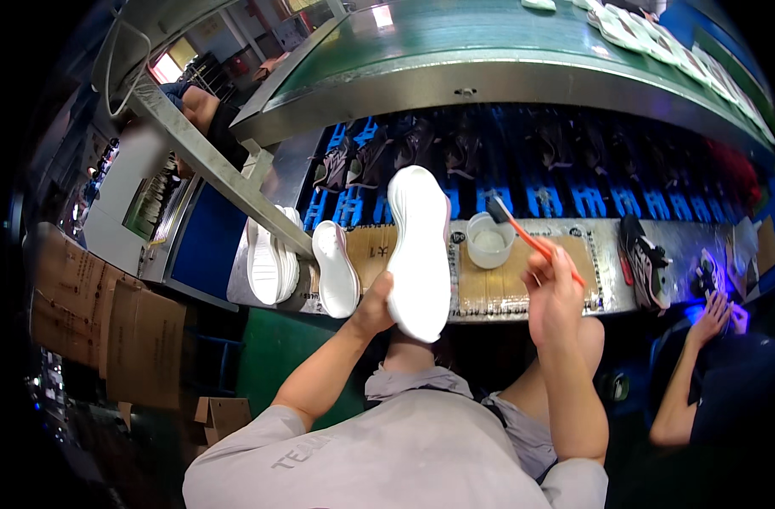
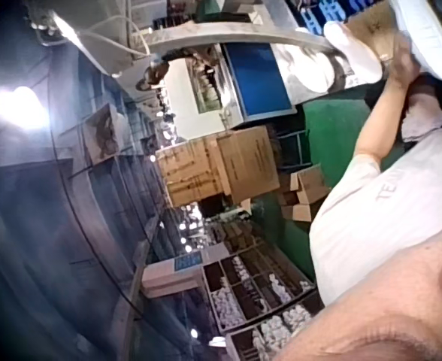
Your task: The person applies a liquid from a container to the edge of shoe soles using a brush. They pick up soles one at a time, apply the liquid around the perimeter, and then place them onto a conveyor belt.
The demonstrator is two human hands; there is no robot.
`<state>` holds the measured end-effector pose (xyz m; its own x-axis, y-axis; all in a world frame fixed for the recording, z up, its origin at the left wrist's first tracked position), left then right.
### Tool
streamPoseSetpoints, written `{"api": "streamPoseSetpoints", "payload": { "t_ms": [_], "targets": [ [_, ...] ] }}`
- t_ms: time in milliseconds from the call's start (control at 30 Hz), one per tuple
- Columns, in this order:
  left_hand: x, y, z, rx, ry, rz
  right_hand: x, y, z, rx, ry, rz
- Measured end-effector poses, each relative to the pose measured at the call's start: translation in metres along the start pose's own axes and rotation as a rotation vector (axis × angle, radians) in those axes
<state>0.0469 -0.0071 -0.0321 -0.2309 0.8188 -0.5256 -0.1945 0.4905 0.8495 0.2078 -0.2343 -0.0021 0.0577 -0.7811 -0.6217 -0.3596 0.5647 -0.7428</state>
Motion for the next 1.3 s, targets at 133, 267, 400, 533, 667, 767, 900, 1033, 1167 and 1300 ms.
{"api": "streamPoseSetpoints", "payload": {
  "t_ms": [133, 267, 400, 533, 667, 767, 900, 1033, 1167, 1300],
  "targets": [
    [-0.051, 0.076, 0.027, 0.079, -0.132, -0.184, 0.039, 0.010, 0.000, 0.080, 0.095, 0.014],
    [-0.067, 0.185, 0.163, -0.306, -0.547, -0.056, 0.044, 0.006, -0.010, 0.110, 0.101, -0.051],
    [-0.054, 0.238, 0.268, -0.226, 0.194, -0.702, 0.040, 0.011, -0.019, 0.114, 0.039, -0.081],
    [-0.042, 0.210, 0.244, 0.049, -0.027, -0.458, 0.052, 0.023, -0.024, 0.124, 0.014, -0.123],
    [-0.012, 0.168, 0.134, -0.442, 0.454, 0.780, 0.055, 0.022, -0.016, 0.217, 0.020, -0.272],
    [0.080, 0.118, 0.057, -0.567, 0.750, 1.936, 0.040, 0.008, 0.000, 0.345, -0.048, -0.488],
    [0.128, 0.060, -0.014, 0.282, 0.897, 1.952, 0.011, -0.011, 0.019, 0.554, -0.164, -0.859],
    [0.135, 0.034, -0.037, 0.375, 0.936, 1.922, -0.009, -0.012, 0.027, 0.726, -0.183, -1.135],
    [0.210, 0.008, -0.062, 0.064, 1.051, 1.562, -0.020, -0.003, 0.031, 0.931, -0.317, -1.149],
    [0.200, -0.022, -0.075, 0.054, 0.954, 0.113, -0.021, 0.002, 0.023, 0.969, -0.319, -1.203]
  ]
}}
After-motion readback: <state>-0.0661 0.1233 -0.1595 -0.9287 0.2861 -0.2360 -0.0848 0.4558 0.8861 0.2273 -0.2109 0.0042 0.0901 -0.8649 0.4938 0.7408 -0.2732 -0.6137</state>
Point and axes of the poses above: each hand's wrist, its own z-axis towards the middle knuckle, its own x-axis out of the back of the hand, y = z × x, the point moved 2 cm from there along z, towards the middle knuckle, and after that the axes turned 12 degrees about y, right-handed, at the moved point
